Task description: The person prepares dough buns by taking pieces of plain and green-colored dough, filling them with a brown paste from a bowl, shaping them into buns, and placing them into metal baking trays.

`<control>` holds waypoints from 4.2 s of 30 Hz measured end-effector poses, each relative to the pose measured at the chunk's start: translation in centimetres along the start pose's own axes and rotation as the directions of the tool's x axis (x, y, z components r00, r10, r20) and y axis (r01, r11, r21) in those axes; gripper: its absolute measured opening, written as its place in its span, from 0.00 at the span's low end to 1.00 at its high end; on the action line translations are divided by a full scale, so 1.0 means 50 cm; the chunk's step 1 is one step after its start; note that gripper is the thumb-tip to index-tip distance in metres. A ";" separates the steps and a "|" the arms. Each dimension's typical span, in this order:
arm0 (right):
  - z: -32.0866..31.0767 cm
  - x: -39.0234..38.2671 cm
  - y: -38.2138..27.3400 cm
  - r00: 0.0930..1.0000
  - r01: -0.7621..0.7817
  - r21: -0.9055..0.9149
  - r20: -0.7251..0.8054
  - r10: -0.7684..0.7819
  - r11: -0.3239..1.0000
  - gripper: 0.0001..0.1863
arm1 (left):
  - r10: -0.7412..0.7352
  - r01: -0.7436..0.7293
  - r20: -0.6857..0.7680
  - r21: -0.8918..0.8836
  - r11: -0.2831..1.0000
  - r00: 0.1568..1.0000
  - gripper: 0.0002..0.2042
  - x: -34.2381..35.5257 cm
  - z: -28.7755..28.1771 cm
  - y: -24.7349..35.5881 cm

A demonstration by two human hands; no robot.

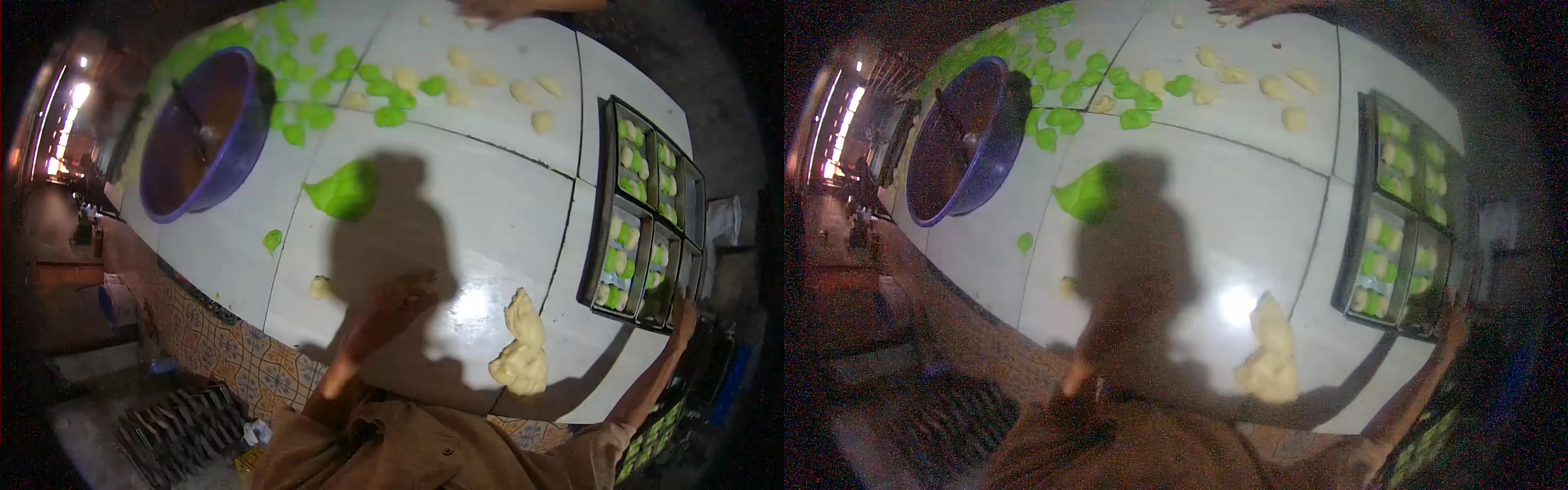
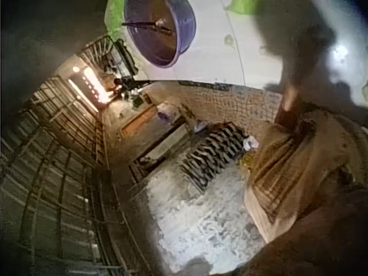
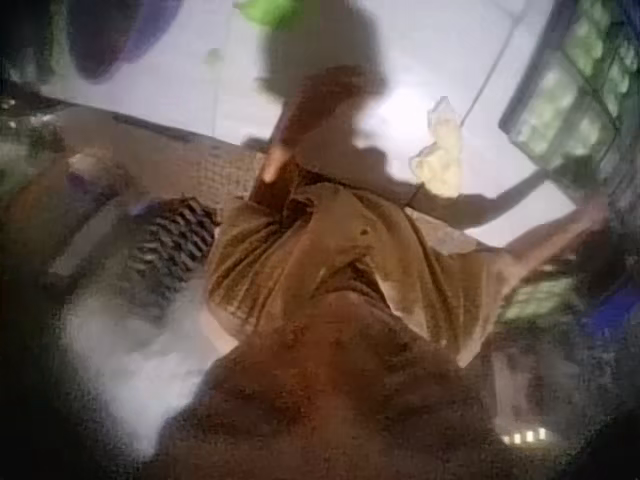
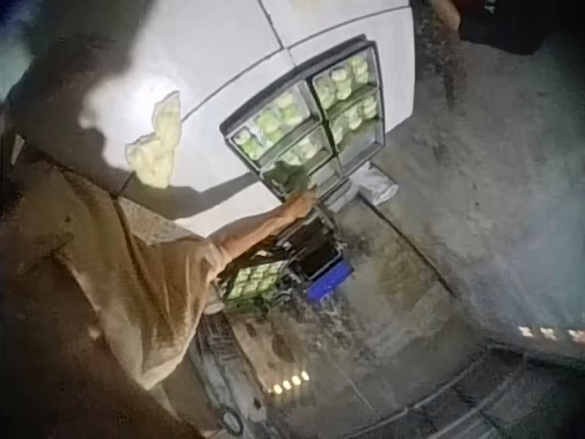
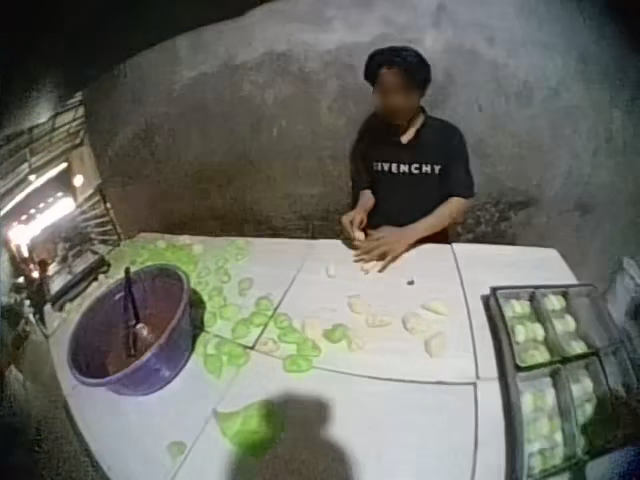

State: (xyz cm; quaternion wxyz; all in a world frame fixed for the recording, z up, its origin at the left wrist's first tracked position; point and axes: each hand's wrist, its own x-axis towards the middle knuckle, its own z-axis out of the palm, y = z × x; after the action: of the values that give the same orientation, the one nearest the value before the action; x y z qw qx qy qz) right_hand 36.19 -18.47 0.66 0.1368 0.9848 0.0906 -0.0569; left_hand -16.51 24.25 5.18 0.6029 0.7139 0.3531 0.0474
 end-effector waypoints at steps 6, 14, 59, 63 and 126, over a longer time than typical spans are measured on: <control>-0.247 -0.271 -0.403 0.928 0.372 0.479 -0.159 -0.338 0.795 0.25 | -0.164 0.164 -0.014 0.009 0.986 0.986 0.21 0.013 -0.159 0.007; -0.297 -0.513 -1.051 0.697 0.648 0.656 -0.305 -0.649 0.387 0.23 | 0.134 -0.140 -0.251 -0.005 0.990 0.959 0.20 0.077 -0.348 -0.189; -0.533 -0.946 -1.378 0.356 -0.111 0.987 -0.069 -0.932 -0.116 0.13 | 0.283 -0.709 -0.750 -0.331 0.623 0.598 0.39 0.035 -0.416 -0.205; -0.561 -0.911 -1.576 0.075 0.564 0.808 -0.256 -0.964 -0.171 0.10 | 0.120 -0.488 -0.644 -0.431 0.759 0.756 0.16 -0.032 -0.483 -0.234; -0.218 -0.836 -0.914 0.789 0.437 0.838 -0.531 -0.309 -0.326 0.10 | 0.175 -0.138 0.015 -0.546 0.826 0.984 0.12 0.001 -0.189 -0.039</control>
State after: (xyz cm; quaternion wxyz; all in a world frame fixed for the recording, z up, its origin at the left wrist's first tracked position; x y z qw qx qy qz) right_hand -12.58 21.01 4.96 -0.6794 0.6457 0.3332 -0.1027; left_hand -22.01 32.13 5.94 0.7855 0.5415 0.2456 0.1716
